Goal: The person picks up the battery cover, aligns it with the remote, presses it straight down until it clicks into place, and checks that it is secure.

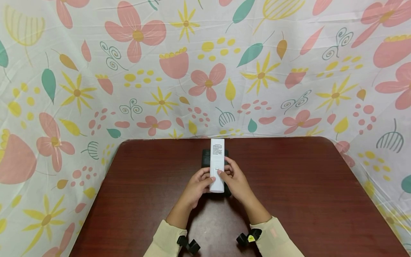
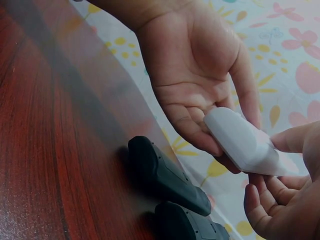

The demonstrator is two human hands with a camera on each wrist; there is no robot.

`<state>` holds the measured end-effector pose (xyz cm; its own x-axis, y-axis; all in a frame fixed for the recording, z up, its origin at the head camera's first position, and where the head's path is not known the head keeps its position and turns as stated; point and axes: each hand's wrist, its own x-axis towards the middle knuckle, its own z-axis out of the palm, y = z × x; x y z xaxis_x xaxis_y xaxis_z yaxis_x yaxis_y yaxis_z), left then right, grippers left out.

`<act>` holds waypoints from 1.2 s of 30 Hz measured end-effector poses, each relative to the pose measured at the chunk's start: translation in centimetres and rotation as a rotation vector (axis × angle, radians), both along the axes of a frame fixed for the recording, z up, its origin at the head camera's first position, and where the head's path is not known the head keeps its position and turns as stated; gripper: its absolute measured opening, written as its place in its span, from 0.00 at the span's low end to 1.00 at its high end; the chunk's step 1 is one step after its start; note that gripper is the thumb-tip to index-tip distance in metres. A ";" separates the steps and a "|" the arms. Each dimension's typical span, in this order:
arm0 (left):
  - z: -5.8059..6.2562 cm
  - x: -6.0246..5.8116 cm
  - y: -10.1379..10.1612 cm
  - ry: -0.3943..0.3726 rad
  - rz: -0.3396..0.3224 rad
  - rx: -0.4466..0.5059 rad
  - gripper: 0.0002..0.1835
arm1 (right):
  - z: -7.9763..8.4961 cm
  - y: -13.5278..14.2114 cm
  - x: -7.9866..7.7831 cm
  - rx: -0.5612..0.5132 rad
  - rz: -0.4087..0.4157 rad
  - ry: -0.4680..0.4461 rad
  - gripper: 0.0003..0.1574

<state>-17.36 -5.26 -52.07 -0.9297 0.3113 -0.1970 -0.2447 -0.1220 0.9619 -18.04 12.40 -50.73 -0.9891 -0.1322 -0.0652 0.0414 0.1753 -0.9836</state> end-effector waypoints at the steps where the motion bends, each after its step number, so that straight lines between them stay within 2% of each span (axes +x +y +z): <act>1: 0.0 0.0 0.0 0.000 0.000 0.000 0.25 | 0.0 0.0 0.0 -0.001 0.000 0.001 0.40; 24: -0.2 -0.1 -0.1 0.011 -0.015 -0.021 0.25 | 0.0 0.1 0.1 0.004 0.000 0.022 0.38; 35: -0.1 0.0 -0.1 0.010 -0.020 -0.017 0.25 | -0.2 0.2 -0.1 0.011 0.004 0.001 0.39; 36: -0.1 0.0 -0.1 0.010 -0.022 -0.015 0.25 | 0.3 0.2 0.1 0.013 0.006 0.000 0.39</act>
